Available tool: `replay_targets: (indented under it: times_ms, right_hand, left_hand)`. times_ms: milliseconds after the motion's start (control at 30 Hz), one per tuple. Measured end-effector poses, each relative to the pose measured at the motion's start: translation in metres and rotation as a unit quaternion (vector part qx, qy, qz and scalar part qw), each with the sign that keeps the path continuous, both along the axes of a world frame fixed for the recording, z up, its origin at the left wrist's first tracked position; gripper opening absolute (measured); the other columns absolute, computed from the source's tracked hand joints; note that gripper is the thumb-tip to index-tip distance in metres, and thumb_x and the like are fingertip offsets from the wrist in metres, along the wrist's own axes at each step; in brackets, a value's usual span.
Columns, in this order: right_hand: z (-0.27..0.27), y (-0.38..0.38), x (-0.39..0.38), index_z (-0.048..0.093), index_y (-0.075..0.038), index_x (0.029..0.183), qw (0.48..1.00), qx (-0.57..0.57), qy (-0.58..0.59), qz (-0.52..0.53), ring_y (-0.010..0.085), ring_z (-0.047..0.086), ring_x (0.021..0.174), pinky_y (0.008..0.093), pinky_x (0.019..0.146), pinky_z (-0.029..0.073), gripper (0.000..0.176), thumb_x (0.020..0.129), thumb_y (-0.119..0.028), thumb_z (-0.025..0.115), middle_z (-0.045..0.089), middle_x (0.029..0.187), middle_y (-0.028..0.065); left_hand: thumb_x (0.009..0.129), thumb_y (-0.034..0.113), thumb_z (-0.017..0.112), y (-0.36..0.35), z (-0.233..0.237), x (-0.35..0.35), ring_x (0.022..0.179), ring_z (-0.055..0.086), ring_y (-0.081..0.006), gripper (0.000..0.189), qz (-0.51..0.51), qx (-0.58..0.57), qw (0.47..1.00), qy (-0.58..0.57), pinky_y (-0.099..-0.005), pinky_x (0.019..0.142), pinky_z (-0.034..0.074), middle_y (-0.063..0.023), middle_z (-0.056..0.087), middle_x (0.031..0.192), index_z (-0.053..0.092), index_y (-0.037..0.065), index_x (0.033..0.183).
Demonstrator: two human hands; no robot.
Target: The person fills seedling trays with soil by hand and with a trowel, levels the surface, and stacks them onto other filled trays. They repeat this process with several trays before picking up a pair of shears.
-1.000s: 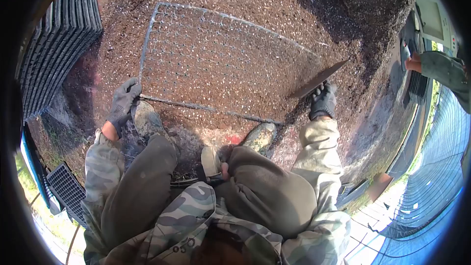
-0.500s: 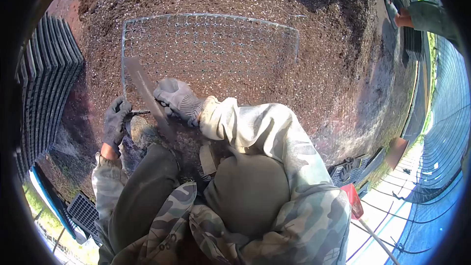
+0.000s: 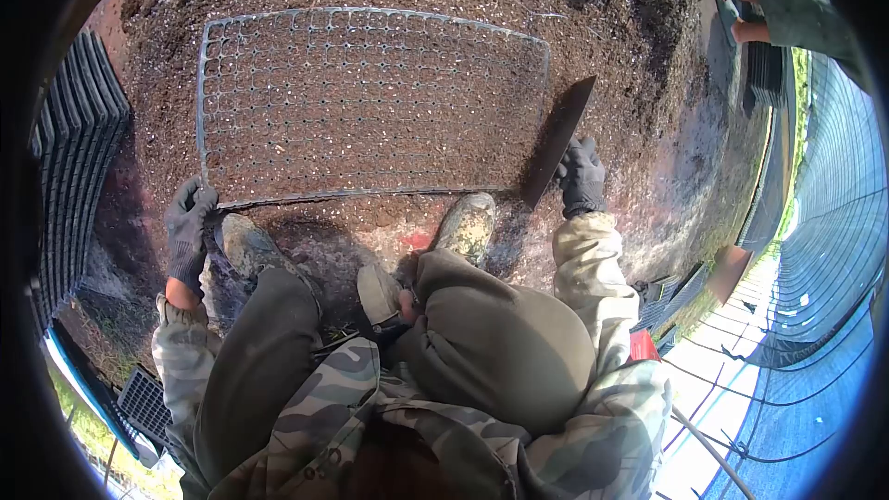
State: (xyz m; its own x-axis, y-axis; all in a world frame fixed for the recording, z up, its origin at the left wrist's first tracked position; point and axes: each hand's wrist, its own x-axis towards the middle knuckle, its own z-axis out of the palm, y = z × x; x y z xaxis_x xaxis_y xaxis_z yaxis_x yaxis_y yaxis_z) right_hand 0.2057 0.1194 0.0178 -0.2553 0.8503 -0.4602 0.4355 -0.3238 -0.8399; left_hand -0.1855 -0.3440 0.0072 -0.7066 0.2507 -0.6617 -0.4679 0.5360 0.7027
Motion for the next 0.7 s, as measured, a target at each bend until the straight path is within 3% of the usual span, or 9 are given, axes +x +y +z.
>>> replay_targets:
  times_ms: [167,233,300,333,433,500,600,633,700]
  right_hand:
    - [-0.002,0.026,0.017,0.057,-0.009,0.091,0.985,0.113,-0.095,-0.089,0.0097,0.042,0.04,0.0254,0.037,0.035,0.014,0.088,-0.019,0.065,0.055,0.067,0.0002]
    - [0.015,0.007,-0.016,0.057,-0.006,0.1,0.992,0.098,-0.049,-0.069,0.0118,0.053,0.053,0.0272,0.047,0.044,0.019,0.086,-0.017,0.066,0.059,0.077,0.0035]
    - [-0.001,-0.007,-0.035,0.053,-0.002,0.114,0.969,0.184,-0.159,0.027,0.0203,0.06,0.092,0.0317,0.081,0.048,0.039,0.082,-0.018,0.068,0.062,0.103,0.0125]
    - [-0.01,-0.017,-0.051,0.055,-0.004,0.106,0.92,0.315,-0.212,0.1,0.0115,0.056,0.065,0.028,0.055,0.047,0.029,0.085,-0.019,0.068,0.059,0.083,0.0053]
    - [-0.063,-0.025,-0.078,0.054,-0.003,0.097,0.946,0.241,-0.21,0.06,0.0171,0.055,0.071,0.0324,0.061,0.048,0.023,0.081,-0.015,0.065,0.057,0.081,0.0073]
    - [-0.035,-0.034,-0.123,0.054,-0.004,0.087,0.898,0.308,-0.246,0.196,0.0212,0.056,0.073,0.0344,0.064,0.048,0.017,0.08,-0.015,0.064,0.055,0.082,0.0099]
    - [-0.026,-0.053,-0.177,0.052,-0.002,0.081,0.901,0.278,-0.198,0.267,0.0326,0.054,0.071,0.0404,0.073,0.047,0.019,0.08,-0.018,0.061,0.052,0.09,0.0162]
    - [-0.024,-0.058,-0.196,0.049,-0.003,0.115,0.885,0.226,-0.236,0.331,0.0418,0.061,0.094,0.0432,0.085,0.047,0.044,0.08,-0.027,0.059,0.061,0.099,0.0248]
    - [0.006,-0.093,-0.245,0.048,-0.002,0.118,0.881,0.187,-0.257,0.35,0.0397,0.061,0.099,0.043,0.087,0.048,0.047,0.08,-0.027,0.059,0.062,0.1,0.0251]
  left_hand:
    - [0.086,0.014,0.066,-0.011,0.013,-0.025,0.079,0.054,-0.0074,0.044,-0.032,-0.048,0.994,0.089,-0.0215,0.072,0.045,-0.0005,0.06,0.091,0.054,-0.003,0.125]
    - [0.088,0.015,0.065,-0.013,0.014,-0.034,0.084,0.054,-0.0074,0.042,-0.058,-0.035,0.995,0.08,-0.0219,0.077,0.044,-0.0005,0.061,0.096,0.055,-0.001,0.126]
    - [0.091,0.016,0.063,-0.02,0.007,-0.034,0.087,0.053,-0.0072,0.039,-0.054,-0.036,0.995,0.069,-0.022,0.079,0.043,0.0005,0.06,0.098,0.055,0.0,0.126]
    - [0.092,0.015,0.061,-0.021,0.006,-0.032,0.086,0.053,-0.0069,0.039,-0.056,-0.024,0.996,0.07,-0.0215,0.079,0.043,0.001,0.059,0.096,0.054,0.0,0.126]
    - [0.094,0.014,0.058,-0.022,0.004,-0.027,0.081,0.051,-0.0061,0.036,-0.06,-0.015,0.994,0.093,-0.0198,0.075,0.042,0.0022,0.057,0.092,0.054,0.002,0.127]
    - [0.094,0.014,0.057,-0.015,0.014,-0.019,0.079,0.051,-0.0054,0.034,0.001,0.018,0.999,0.046,-0.0191,0.072,0.042,0.0024,0.056,0.09,0.055,0.004,0.126]
    - [0.094,0.015,0.056,-0.023,0.009,-0.02,0.076,0.05,-0.005,0.033,0.005,0.056,0.998,-0.003,-0.0193,0.069,0.042,0.0027,0.055,0.089,0.055,0.005,0.125]
    - [0.094,0.015,0.056,-0.023,0.007,-0.021,0.076,0.05,-0.005,0.033,0.009,0.059,0.998,-0.001,-0.0193,0.069,0.042,0.0027,0.055,0.089,0.055,0.005,0.125]
    - [0.094,0.017,0.057,-0.025,0.002,-0.022,0.075,0.049,-0.005,0.036,0.019,0.064,0.998,-0.019,-0.0198,0.068,0.043,0.0034,0.055,0.088,0.054,0.004,0.127]
